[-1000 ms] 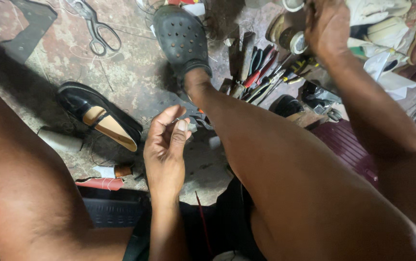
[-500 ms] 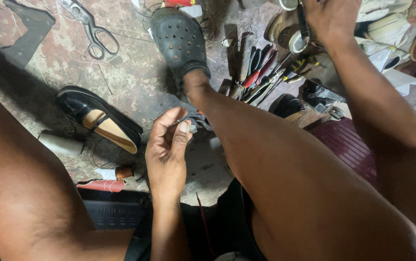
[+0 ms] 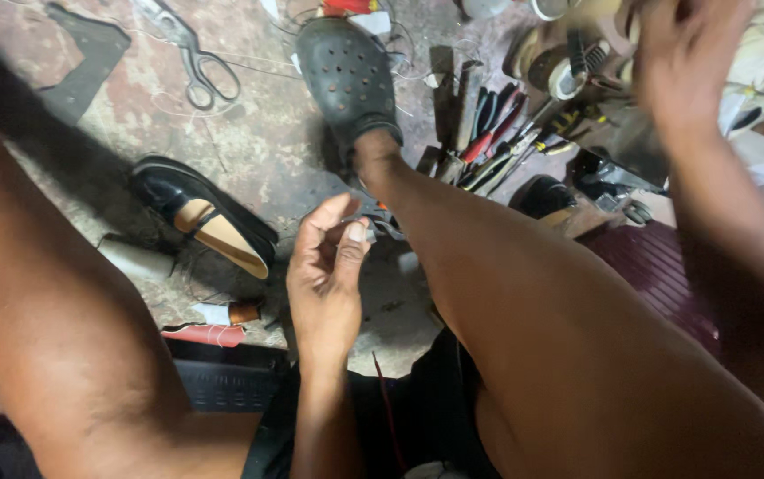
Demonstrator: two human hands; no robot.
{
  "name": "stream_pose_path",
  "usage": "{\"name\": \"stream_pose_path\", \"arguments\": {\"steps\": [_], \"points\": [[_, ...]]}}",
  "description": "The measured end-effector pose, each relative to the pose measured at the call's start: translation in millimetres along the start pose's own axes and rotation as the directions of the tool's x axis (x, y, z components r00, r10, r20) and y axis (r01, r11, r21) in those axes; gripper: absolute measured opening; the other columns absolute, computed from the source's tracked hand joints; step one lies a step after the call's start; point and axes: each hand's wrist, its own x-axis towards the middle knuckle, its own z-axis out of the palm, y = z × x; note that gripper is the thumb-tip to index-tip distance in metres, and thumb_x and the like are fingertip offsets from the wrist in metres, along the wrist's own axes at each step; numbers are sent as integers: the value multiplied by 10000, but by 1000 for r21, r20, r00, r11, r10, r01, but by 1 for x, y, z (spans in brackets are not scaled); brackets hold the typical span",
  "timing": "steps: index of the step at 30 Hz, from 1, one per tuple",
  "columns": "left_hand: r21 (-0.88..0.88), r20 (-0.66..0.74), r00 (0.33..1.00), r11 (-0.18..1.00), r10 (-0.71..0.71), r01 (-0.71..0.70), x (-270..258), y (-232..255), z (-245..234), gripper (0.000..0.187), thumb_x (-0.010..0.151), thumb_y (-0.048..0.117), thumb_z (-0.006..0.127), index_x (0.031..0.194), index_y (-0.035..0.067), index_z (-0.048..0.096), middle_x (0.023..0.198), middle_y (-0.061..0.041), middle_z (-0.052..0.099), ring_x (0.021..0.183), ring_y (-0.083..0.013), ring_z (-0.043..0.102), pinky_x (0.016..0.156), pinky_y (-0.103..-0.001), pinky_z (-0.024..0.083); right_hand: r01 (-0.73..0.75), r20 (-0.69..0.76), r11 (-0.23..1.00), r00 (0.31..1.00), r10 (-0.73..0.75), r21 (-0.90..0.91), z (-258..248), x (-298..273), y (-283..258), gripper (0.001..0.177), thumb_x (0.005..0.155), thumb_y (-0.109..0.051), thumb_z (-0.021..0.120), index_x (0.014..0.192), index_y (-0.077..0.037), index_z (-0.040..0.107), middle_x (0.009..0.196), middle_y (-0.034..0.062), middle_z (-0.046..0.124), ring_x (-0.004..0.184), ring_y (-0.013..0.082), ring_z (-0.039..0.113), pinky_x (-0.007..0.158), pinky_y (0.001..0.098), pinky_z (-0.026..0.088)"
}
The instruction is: The person holds a black shoe and uses a small pointed tool to scrape and clean the seam between the sole and the upper. They repeatedly rotate the shoe to access different edges and continue scraping along the perimeter.
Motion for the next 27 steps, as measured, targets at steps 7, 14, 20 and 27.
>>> {"name": "stream_pose_path", "arguments": {"steps": [7,14,20,27], "points": [[-66,6,999,997,46,-46,2,2,2,436,1028,183,576,1441,63,500,1295,-40,641,1058,-116,673,909,-286,581,-201,372,446,865,-336,872,-2,-17,-144,173,1108,-133,541,1205,-4,603,968,57,620,736,79,563,627,249,472],[-54,-87,993,995,79,-84,14,-14,-12,216,1067,108,629,1236,-18,672,963,-59,662,835,-105,623,799,-269,563,-228,416,411,785,-458,882,28,-7,-168,171,1118,-164,550,1185,-34,637,872,1,604,730,52,561,637,247,484],[-4,-157,983,995,100,-101,39,-43,-30,212,1066,123,577,1213,-2,665,954,-38,672,798,-96,660,775,-251,591,-452,450,-36,891,-66,891,59,-28,-172,253,1034,-126,669,1241,-40,552,1076,8,630,908,93,639,675,274,522],[460,-428,847,883,317,-98,56,-68,-65,640,967,354,757,1387,-40,477,1326,-132,553,1187,-250,582,1004,-400,468,-344,362,-168,928,85,924,68,-38,-166,198,1190,-226,462,1164,-55,560,881,67,614,680,115,595,568,259,518]]}}
